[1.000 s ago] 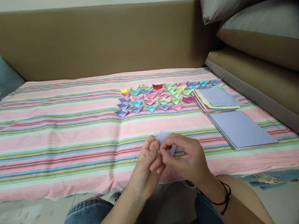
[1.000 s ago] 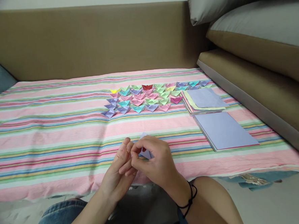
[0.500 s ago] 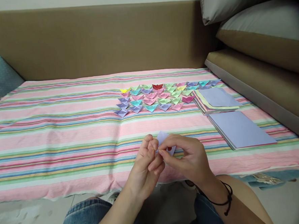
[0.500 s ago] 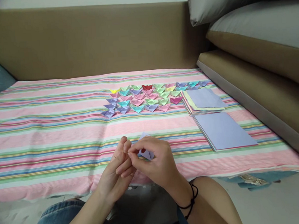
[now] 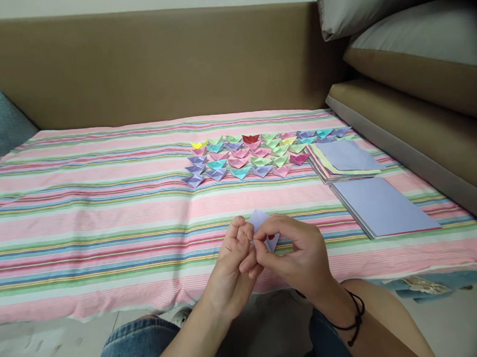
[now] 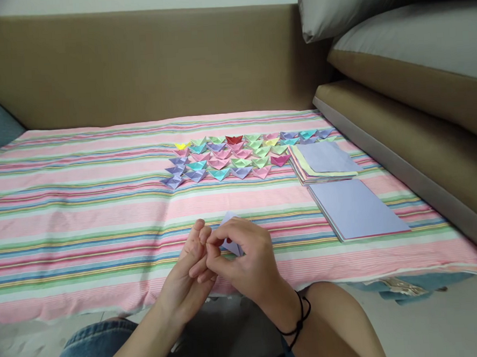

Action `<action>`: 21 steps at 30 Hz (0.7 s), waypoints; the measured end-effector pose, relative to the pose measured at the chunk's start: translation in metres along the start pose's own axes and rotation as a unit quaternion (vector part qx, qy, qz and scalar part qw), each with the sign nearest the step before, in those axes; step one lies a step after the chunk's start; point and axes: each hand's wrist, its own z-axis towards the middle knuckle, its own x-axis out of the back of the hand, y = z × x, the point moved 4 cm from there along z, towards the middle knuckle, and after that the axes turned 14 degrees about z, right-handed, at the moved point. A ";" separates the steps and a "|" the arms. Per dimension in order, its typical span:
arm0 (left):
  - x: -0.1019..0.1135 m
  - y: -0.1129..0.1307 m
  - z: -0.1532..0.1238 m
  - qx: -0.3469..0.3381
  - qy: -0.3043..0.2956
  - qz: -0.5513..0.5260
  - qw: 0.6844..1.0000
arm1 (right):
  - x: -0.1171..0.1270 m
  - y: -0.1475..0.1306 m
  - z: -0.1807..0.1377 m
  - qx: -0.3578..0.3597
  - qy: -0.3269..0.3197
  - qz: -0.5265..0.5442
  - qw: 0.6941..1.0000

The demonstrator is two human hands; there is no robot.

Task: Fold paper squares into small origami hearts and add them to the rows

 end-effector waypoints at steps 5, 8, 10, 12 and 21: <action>0.000 -0.001 0.000 0.006 0.008 0.000 1.000 | -0.002 0.001 -0.001 -0.005 -0.002 -0.003 1.000; 0.001 -0.001 -0.001 0.011 0.008 0.003 1.000 | -0.001 0.002 0.001 -0.006 0.000 -0.005 1.000; 0.001 0.002 -0.001 0.010 0.006 0.002 1.000 | 0.004 0.006 0.003 -0.019 0.010 -0.012 1.000; 0.002 0.007 0.000 0.000 0.004 0.001 1.000 | 0.013 0.013 0.005 -0.052 0.030 -0.015 0.998; 0.025 0.048 0.010 -0.094 0.044 0.073 0.992 | 0.045 0.054 0.013 -0.192 0.038 -0.001 0.981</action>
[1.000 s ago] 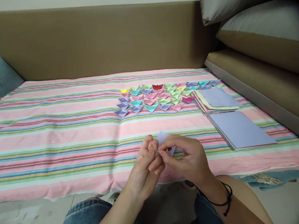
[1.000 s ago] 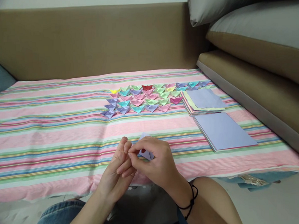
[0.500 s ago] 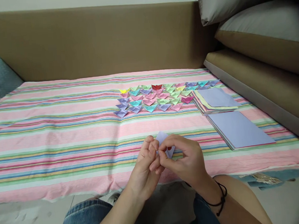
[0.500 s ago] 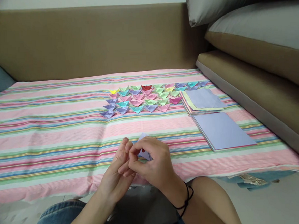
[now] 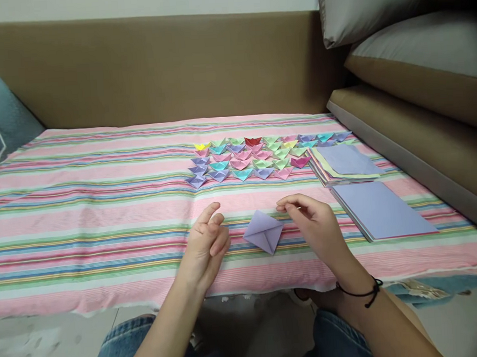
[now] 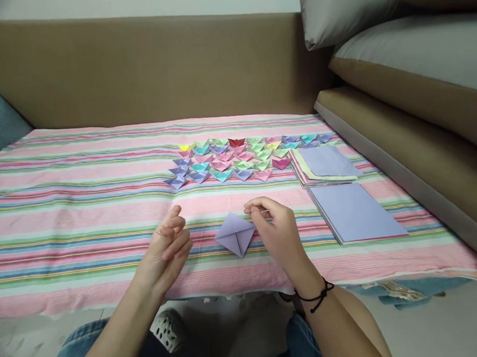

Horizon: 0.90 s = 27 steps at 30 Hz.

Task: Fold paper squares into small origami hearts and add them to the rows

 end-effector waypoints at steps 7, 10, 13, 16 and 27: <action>0.007 0.002 0.005 0.008 -0.005 -0.017 1.000 | -0.018 0.028 0.001 0.010 -0.113 -0.200 0.973; 0.006 -0.007 0.003 0.030 -0.019 -0.076 0.996 | -0.028 0.035 0.000 0.012 -0.134 -0.234 0.963; 0.004 -0.016 -0.001 0.042 -0.061 -0.164 0.984 | -0.032 0.038 0.000 0.007 -0.128 -0.241 0.962; 0.000 -0.022 -0.004 0.060 -0.105 -0.241 0.963 | -0.033 0.038 0.000 -0.016 -0.124 -0.215 0.969; -0.014 -0.018 -0.014 0.083 -0.156 -0.311 0.934 | -0.015 0.015 -0.003 -0.124 -0.146 0.132 0.973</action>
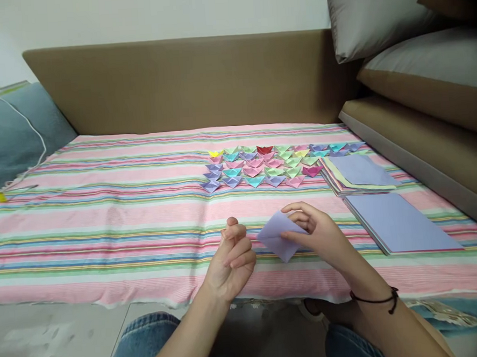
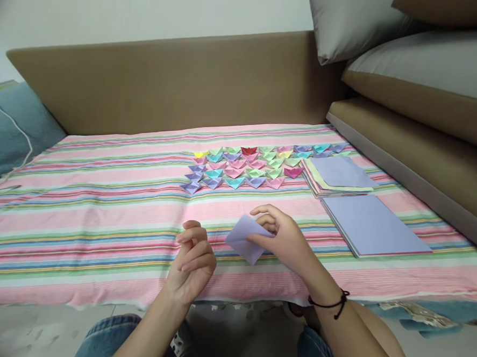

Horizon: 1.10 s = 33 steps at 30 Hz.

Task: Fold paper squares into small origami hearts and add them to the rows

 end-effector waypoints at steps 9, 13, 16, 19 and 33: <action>-0.015 -0.003 -0.001 -0.035 0.017 0.080 0.996 | 0.012 -0.010 -0.005 0.019 0.069 0.055 0.996; -0.017 -0.005 -0.002 -0.033 0.006 0.085 0.996 | 0.010 -0.011 -0.006 0.010 0.073 0.061 0.995; -0.017 -0.004 -0.002 -0.036 0.004 0.081 0.996 | 0.009 -0.011 -0.007 0.011 0.073 0.064 0.995; -0.017 -0.004 -0.002 -0.037 0.011 0.082 0.996 | 0.008 -0.011 -0.007 0.013 0.071 0.063 0.995; -0.017 -0.005 -0.002 -0.016 0.029 0.124 0.992 | 0.005 -0.007 -0.004 0.002 0.060 0.069 0.996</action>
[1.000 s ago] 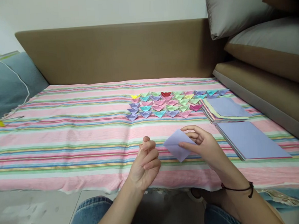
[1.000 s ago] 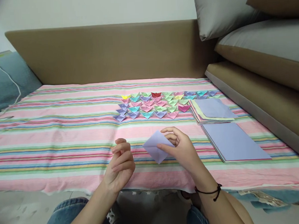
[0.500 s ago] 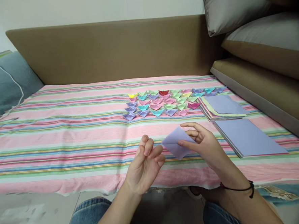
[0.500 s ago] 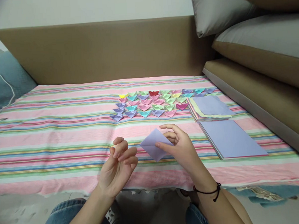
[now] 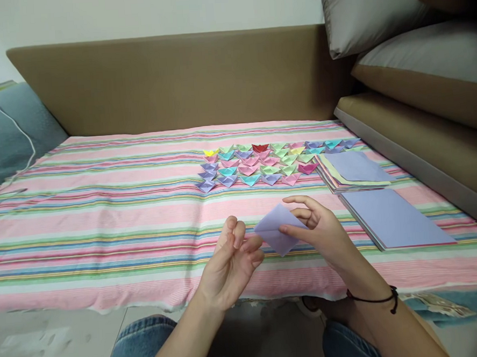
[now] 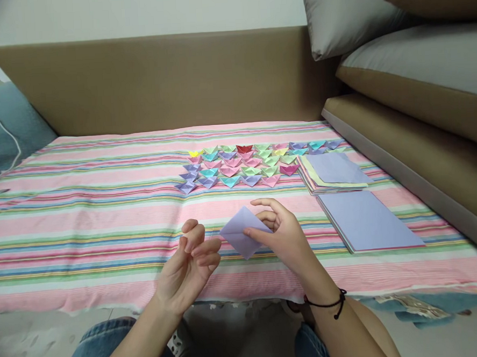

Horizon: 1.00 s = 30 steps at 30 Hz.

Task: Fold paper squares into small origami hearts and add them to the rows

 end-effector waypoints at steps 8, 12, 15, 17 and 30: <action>0.007 0.015 0.005 -0.036 0.043 0.097 0.994 | -0.005 -0.004 -0.002 0.002 0.001 -0.010 1.000; 0.015 0.031 0.010 -0.099 0.086 0.213 0.968 | -0.007 -0.004 -0.003 -0.013 -0.008 0.000 1.000; 0.023 0.030 0.013 -0.092 0.124 0.375 0.914 | -0.010 -0.001 -0.004 -0.014 -0.021 0.010 1.000; 0.027 0.022 0.014 -0.057 0.114 0.458 0.880 | -0.013 0.001 -0.005 -0.018 -0.034 0.015 0.999; 0.034 0.003 0.013 -0.025 0.165 0.517 0.840 | -0.027 0.014 -0.004 0.006 -0.067 -0.024 0.997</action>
